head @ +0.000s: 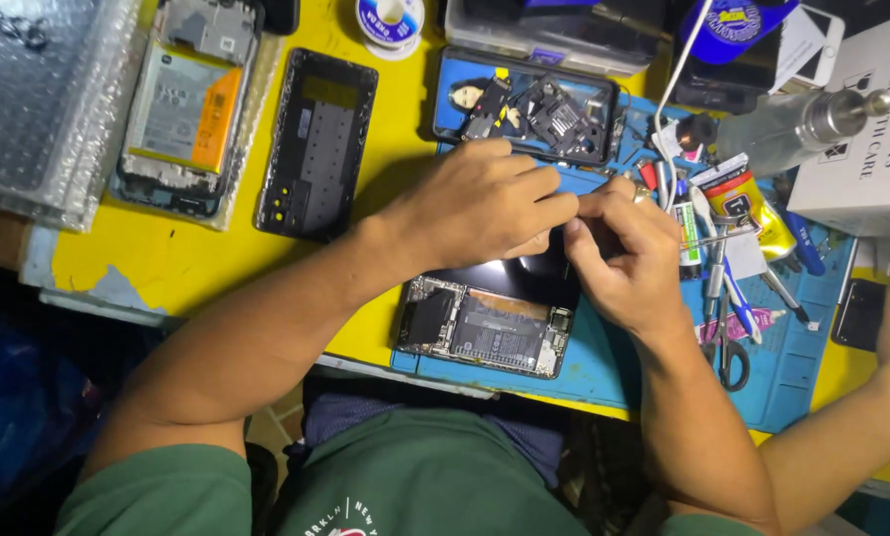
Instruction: The person disassembles a smartphone, removes the battery, and then installs a new screen assembly. They use a metal prying tool to separate components and connect the display ribbon cable to the motherboard.
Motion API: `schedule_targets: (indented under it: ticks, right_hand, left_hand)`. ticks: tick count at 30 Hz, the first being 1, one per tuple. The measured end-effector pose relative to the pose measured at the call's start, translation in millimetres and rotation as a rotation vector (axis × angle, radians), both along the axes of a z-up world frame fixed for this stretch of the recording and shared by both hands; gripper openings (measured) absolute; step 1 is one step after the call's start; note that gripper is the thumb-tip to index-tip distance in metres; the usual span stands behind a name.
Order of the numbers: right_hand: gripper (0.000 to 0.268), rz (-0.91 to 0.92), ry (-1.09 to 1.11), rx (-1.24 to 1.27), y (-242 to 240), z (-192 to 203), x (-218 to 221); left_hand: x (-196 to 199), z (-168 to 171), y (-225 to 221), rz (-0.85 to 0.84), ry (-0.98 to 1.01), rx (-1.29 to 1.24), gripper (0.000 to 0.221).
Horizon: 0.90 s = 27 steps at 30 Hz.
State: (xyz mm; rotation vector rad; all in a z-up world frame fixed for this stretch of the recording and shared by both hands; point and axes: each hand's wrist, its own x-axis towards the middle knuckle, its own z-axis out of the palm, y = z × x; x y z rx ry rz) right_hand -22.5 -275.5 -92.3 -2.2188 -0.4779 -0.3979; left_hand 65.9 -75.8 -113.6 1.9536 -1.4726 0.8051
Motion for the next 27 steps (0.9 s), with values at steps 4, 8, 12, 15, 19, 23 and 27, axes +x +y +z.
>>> schedule_targets:
  ticks: [4,8,12,15,19,23,27]
  right_hand:
    - [0.006,-0.006,-0.044,-0.016,5,3,-1]
    - [0.008,0.047,-0.037,-0.004,2,-1,-3]
    - [0.006,0.003,-0.005,-0.068,7,3,-7]
    - [0.006,-0.039,0.009,-0.121,9,4,-9]
    - [0.006,-0.026,0.006,-0.118,10,6,-9]
    - [0.008,-0.023,-0.013,-0.125,11,6,-3]
    - [0.007,-0.057,-0.117,-0.039,5,4,5]
  left_hand:
    - [2,-3,-2,-0.001,-0.001,-0.015,0.009]
    - [0,-11,-8,0.062,-0.020,-0.004,0.011]
    - [-1,-9,-9,0.075,0.025,0.024,0.019]
    - [0,-6,-9,0.070,0.089,0.065,0.023]
    - [1,-4,-9,0.047,0.145,0.048,0.022]
    - [4,2,-2,0.066,0.121,0.019,0.023]
    - [17,27,13,0.029,0.056,-0.226,0.017]
